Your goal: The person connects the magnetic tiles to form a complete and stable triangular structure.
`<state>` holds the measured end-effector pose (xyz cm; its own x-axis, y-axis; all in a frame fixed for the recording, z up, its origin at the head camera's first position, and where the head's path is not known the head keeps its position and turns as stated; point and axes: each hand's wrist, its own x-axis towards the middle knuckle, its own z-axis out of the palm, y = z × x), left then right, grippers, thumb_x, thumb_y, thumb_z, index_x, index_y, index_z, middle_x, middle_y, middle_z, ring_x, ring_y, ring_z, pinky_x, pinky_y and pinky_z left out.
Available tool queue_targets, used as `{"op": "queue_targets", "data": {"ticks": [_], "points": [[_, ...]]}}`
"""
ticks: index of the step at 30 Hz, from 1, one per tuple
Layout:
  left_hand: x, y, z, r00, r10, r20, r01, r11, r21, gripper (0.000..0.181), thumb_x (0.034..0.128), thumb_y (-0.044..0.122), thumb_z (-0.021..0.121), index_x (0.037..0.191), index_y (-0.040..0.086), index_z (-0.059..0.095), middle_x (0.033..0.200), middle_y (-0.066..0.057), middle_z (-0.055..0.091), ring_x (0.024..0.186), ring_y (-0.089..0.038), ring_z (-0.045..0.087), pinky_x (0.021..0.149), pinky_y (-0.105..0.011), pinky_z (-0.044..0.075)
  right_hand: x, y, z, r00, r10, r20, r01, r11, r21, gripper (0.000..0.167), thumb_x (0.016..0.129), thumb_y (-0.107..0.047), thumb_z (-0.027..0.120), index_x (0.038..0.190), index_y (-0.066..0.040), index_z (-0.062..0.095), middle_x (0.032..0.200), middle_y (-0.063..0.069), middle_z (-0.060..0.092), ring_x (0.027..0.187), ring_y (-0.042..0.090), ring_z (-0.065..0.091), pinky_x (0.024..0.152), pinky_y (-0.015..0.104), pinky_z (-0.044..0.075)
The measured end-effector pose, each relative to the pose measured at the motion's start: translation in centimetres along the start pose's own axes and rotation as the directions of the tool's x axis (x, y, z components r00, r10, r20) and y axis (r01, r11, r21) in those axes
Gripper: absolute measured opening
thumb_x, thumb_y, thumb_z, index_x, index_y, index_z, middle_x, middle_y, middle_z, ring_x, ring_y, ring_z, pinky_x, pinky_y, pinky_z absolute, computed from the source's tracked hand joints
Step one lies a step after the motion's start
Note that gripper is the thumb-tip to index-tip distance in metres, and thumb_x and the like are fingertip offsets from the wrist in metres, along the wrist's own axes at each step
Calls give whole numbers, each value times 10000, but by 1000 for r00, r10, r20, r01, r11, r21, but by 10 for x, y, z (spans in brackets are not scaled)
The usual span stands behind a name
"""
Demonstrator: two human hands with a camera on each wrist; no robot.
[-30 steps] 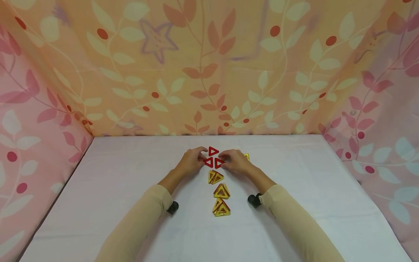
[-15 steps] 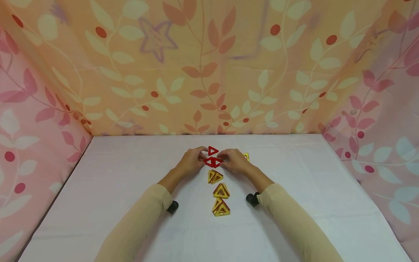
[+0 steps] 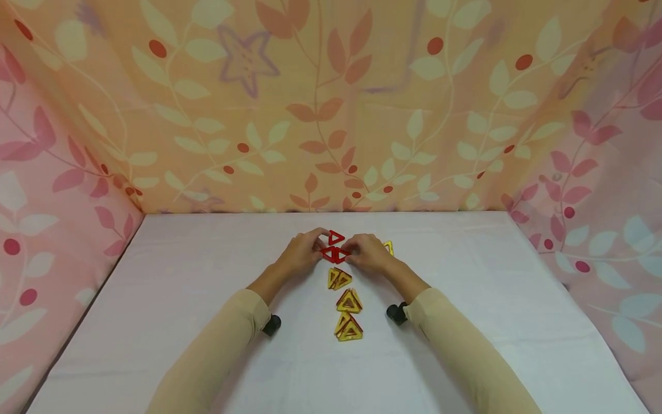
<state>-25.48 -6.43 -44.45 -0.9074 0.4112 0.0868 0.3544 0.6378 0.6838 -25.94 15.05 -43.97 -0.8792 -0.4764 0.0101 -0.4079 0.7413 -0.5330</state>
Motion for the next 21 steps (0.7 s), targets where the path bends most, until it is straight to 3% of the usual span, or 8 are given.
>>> {"op": "queue_targets", "data": {"ticks": [10, 21], "points": [[5, -5, -3, 997, 70, -29, -72, 992, -108, 464, 856, -59, 713, 1296, 18, 589, 972, -110, 739, 870, -198, 676, 828, -362, 559, 1, -1, 0, 999, 40, 11, -40, 999, 11, 271, 887, -112, 757, 1152, -65, 729, 1105, 57, 704, 1061, 223, 595, 1036, 464, 420], [6, 2, 0, 999, 28, -28, -33, 979, -201, 454, 850, -32, 751, 1275, 12, 598, 1021, -139, 716, 884, -249, 714, 804, -332, 582, 1, 1, 1, 1000, 27, 13, -27, 999, 17, 270, 885, -111, 758, 1151, -70, 730, 1101, 54, 712, 1067, 227, 608, 1063, 480, 391]]}}
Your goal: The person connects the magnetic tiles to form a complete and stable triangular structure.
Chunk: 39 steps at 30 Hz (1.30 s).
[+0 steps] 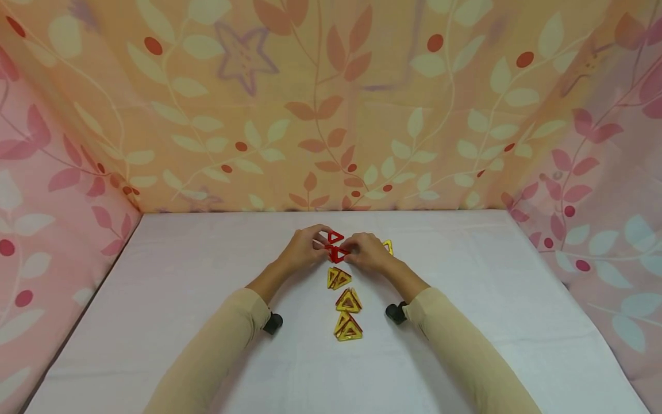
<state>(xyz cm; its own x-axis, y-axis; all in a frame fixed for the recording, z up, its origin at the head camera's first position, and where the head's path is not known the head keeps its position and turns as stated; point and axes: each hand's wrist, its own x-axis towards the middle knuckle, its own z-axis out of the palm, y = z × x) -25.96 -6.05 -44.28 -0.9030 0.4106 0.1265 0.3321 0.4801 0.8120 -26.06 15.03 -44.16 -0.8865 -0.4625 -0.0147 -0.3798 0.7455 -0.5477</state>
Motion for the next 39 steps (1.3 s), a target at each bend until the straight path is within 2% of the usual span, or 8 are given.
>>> {"op": "queue_targets", "data": {"ticks": [5, 9, 18, 24, 27, 33, 39], "points": [[1, 4, 3, 1000, 2, 17, -1, 998, -68, 474, 837, -74, 743, 1280, -26, 583, 1027, -162, 694, 924, -289, 718, 823, -337, 578, 0, 0, 0, 1000, -6, 3, 6, 1000, 18, 278, 882, -102, 760, 1155, -65, 728, 1101, 59, 712, 1066, 226, 611, 1031, 446, 441], [2, 6, 6, 999, -18, 37, 21, 996, -90, 481, 840, -81, 734, 1292, -20, 580, 1058, -160, 673, 979, -290, 709, 848, -334, 570, 0, 0, 0, 1000, 0, 1, 0, 1000, 15, 281, 881, -105, 761, 1158, -64, 727, 1085, 52, 712, 1044, 212, 612, 1020, 434, 448], [3, 1, 10, 998, -32, 47, 36, 996, -85, 487, 844, -57, 741, 1299, 5, 579, 1065, -124, 659, 1046, -278, 693, 861, -330, 564, 0, 0, -1, 1000, -16, -7, 16, 1000, 20, 265, 884, -89, 754, 1144, -51, 727, 1073, 59, 711, 1042, 220, 617, 1024, 447, 437], [3, 4, 9, 998, -37, 57, 41, 997, -60, 491, 856, -62, 729, 1312, -1, 560, 1081, -131, 659, 1067, -286, 685, 889, -355, 554, 0, 2, 0, 1000, -17, -3, 17, 1000, 5, 265, 891, -100, 748, 1151, -54, 723, 1080, 57, 710, 1052, 223, 610, 1064, 475, 383], [3, 5, 8, 998, -34, 60, 38, 998, -54, 490, 857, -61, 728, 1311, 1, 554, 1079, -131, 666, 1058, -277, 688, 892, -354, 553, 1, 4, -1, 1000, -21, 9, 21, 1000, 3, 265, 895, -112, 747, 1154, -65, 721, 1093, 44, 707, 1062, 212, 606, 1061, 463, 393], [4, 3, 9, 997, -37, 65, 42, 996, -81, 495, 849, -66, 732, 1305, -15, 546, 1082, -153, 674, 1042, -277, 694, 886, -347, 555, 6, 8, -10, 1000, -17, 17, 16, 996, 92, 212, 905, -80, 719, 1115, -50, 726, 1024, 36, 715, 998, 191, 632, 970, 404, 483], [4, 3, 8, 997, -48, 64, 55, 993, -108, 510, 848, -59, 734, 1315, -17, 535, 1090, -168, 668, 1050, -300, 691, 897, -365, 551, 17, 12, -17, 999, -3, -43, 9, 992, 127, 249, 906, -38, 699, 1151, 4, 702, 1037, 89, 705, 964, 223, 629, 918, 392, 513]]}}
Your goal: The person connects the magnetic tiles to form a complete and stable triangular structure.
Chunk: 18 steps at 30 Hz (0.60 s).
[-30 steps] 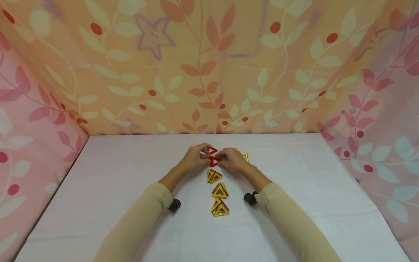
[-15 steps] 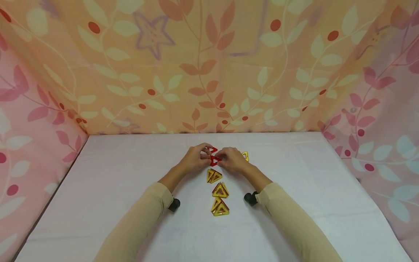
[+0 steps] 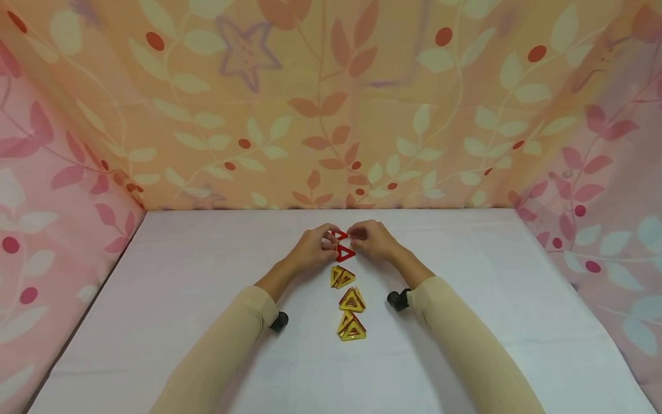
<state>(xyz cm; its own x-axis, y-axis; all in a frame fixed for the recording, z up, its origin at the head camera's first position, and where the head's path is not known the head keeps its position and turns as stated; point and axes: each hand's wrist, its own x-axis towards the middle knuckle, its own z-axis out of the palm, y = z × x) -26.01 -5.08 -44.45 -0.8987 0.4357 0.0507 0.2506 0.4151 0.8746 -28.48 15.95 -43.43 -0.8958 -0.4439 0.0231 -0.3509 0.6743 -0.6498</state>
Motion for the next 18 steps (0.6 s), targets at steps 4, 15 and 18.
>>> {"op": "queue_targets", "data": {"ticks": [4, 15, 18], "points": [[1, -1, 1, 1000, -4, -3, 4, 1000, -5, 515, 847, -57, 735, 1318, -7, 532, 1093, -169, 671, 1046, -293, 693, 896, -366, 552, 8, 1, -2, 1000, -4, -29, 4, 1000, 7, 277, 889, -14, 708, 1163, 20, 693, 1097, 127, 695, 1005, 266, 625, 927, 411, 509], [1, -3, 1, 1000, 19, -11, -19, 1000, 8, 513, 848, -48, 735, 1316, -3, 528, 1076, -152, 682, 1042, -286, 696, 900, -368, 550, 25, 1, 2, 999, -30, 33, 30, 999, 22, 281, 890, 42, 675, 1168, 11, 700, 1151, 139, 698, 1072, 278, 630, 986, 419, 488], [0, -3, 1, 1000, 25, -15, -24, 1000, 18, 516, 846, -50, 734, 1318, -3, 529, 1070, -152, 686, 1031, -284, 699, 899, -365, 551, 28, 0, 4, 998, -26, 49, 25, 1000, 6, 262, 899, 42, 660, 1153, 8, 712, 1126, 130, 704, 1054, 269, 628, 983, 422, 487]]}}
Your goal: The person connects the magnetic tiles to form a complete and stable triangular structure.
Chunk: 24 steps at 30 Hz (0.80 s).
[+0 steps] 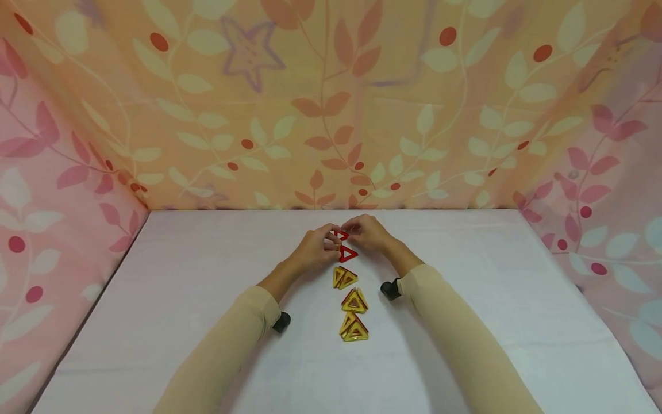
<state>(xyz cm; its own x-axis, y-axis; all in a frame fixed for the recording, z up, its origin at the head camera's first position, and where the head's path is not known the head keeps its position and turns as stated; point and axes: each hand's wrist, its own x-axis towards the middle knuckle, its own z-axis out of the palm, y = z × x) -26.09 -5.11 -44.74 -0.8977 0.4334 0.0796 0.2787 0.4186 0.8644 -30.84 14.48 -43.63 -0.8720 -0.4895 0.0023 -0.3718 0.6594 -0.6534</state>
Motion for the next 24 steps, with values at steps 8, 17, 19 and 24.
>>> {"op": "queue_targets", "data": {"ticks": [8, 17, 19, 24], "points": [[0, 3, 1, 1000, 10, -1, -10, 1000, -2, 493, 837, -60, 732, 1292, -2, 548, 1070, -164, 683, 1009, -278, 704, 887, -353, 555, -1, 0, 1, 1000, 9, -6, -10, 998, -68, 238, 905, 35, 657, 1122, -15, 740, 1110, 110, 706, 1080, 254, 618, 1009, 419, 468], [0, 3, 0, 1000, 4, -1, -4, 1000, -3, 495, 837, -75, 727, 1292, -17, 543, 1060, -179, 689, 1032, -296, 698, 892, -363, 554, -9, -1, 0, 1000, -23, 8, 23, 990, -136, 222, 900, -2, 687, 1115, -9, 738, 1143, 128, 698, 1128, 281, 621, 1013, 441, 469], [0, 3, 0, 1000, -8, -1, 8, 1000, 6, 500, 843, -62, 731, 1302, -9, 540, 1069, -164, 689, 1035, -287, 697, 895, -361, 552, -10, 0, -1, 1000, -9, 11, 11, 991, -137, 221, 905, -9, 685, 1121, -5, 735, 1147, 131, 696, 1131, 285, 619, 1017, 443, 468], [0, 2, 0, 999, -36, -5, 36, 999, 10, 517, 851, -43, 737, 1323, -1, 529, 1085, -142, 690, 1044, -267, 694, 902, -358, 549, -15, 2, -2, 1000, 2, 11, 0, 990, -139, 222, 911, -20, 681, 1126, 0, 731, 1147, 136, 695, 1130, 293, 618, 1021, 451, 465]]}}
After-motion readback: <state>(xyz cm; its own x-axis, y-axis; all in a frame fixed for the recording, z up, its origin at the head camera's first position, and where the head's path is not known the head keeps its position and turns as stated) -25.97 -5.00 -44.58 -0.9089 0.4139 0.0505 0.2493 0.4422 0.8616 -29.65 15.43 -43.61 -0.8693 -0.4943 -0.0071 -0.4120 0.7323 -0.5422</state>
